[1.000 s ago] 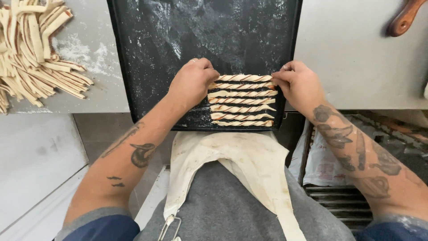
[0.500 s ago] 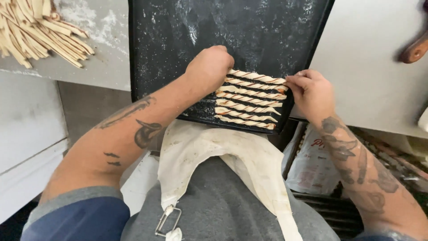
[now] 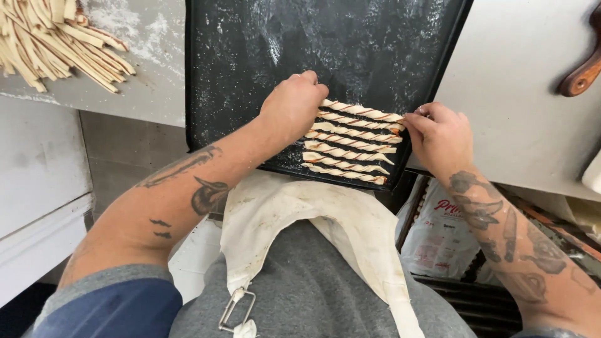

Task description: Greasing a baking sheet and then twisting individual strips of dough and arranging them in neat rows for baking.

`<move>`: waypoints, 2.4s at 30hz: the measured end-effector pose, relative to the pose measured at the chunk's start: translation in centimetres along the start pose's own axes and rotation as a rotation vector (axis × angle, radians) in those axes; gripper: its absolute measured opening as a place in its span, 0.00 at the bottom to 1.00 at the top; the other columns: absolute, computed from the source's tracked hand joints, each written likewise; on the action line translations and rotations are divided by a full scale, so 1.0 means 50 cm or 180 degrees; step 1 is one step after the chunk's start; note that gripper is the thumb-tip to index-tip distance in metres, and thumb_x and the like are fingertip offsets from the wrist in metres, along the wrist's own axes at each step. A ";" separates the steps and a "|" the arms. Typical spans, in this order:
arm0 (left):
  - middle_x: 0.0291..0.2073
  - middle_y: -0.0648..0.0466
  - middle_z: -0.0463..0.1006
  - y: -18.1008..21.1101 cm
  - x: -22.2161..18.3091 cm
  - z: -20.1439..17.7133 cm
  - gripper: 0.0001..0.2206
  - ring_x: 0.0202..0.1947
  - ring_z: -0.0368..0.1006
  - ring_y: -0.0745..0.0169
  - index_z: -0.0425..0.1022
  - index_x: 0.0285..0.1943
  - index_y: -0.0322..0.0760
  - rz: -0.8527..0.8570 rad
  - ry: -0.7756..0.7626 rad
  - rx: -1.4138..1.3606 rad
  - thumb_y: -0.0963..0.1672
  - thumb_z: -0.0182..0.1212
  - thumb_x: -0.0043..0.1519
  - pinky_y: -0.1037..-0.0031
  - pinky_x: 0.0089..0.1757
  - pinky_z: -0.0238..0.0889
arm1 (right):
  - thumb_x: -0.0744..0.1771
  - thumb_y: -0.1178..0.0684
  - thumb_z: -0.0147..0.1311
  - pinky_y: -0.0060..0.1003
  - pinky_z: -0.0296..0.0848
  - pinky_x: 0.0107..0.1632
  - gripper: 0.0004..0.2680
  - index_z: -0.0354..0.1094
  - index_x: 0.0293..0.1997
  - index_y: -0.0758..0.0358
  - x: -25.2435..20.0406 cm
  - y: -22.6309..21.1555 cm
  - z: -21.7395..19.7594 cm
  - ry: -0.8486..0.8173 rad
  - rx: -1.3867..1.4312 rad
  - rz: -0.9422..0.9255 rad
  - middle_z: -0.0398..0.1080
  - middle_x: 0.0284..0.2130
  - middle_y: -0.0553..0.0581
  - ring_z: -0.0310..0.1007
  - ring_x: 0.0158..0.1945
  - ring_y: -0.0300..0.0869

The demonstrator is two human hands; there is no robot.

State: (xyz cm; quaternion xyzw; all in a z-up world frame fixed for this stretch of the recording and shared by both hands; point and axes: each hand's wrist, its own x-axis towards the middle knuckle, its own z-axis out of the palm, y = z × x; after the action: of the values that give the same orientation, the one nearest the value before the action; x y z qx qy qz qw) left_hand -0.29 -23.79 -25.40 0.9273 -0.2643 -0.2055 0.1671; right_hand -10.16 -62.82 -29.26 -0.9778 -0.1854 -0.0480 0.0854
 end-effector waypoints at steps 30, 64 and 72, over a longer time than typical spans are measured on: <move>0.45 0.50 0.82 -0.047 -0.093 0.045 0.15 0.44 0.82 0.42 0.85 0.54 0.42 0.0356 0.1118 -0.0267 0.35 0.63 0.62 0.52 0.45 0.77 | 0.81 0.53 0.70 0.50 0.81 0.69 0.09 0.88 0.73 0.57 -0.019 0.001 -0.022 0.0014 0.0555 0.0091 0.86 0.64 0.58 0.86 0.65 0.54; 0.38 0.51 0.87 -0.614 -0.394 -0.589 0.05 0.37 0.84 0.62 0.81 0.52 0.34 0.0553 0.2641 -0.1007 0.40 0.72 0.70 0.74 0.40 0.83 | 0.75 0.54 0.63 0.38 0.82 0.54 0.11 0.83 0.65 0.63 0.201 -0.747 -0.207 -0.0203 0.2054 0.2225 0.85 0.57 0.57 0.82 0.53 0.42; 0.40 0.57 0.84 -0.402 -0.507 -0.672 0.07 0.40 0.81 0.71 0.82 0.57 0.39 0.1006 0.1634 -0.2830 0.42 0.74 0.75 0.79 0.44 0.81 | 0.76 0.46 0.55 0.57 0.72 0.83 0.26 0.52 0.88 0.62 0.518 -0.831 -0.211 -0.0413 0.3558 -0.0034 0.60 0.85 0.64 0.60 0.88 0.57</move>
State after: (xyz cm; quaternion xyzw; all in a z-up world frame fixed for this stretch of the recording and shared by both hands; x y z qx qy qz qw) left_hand 4.29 13.32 2.48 0.7365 -0.2388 -0.0366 0.6319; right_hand -2.22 -17.53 -9.46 -0.7838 -0.1924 0.1173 0.5786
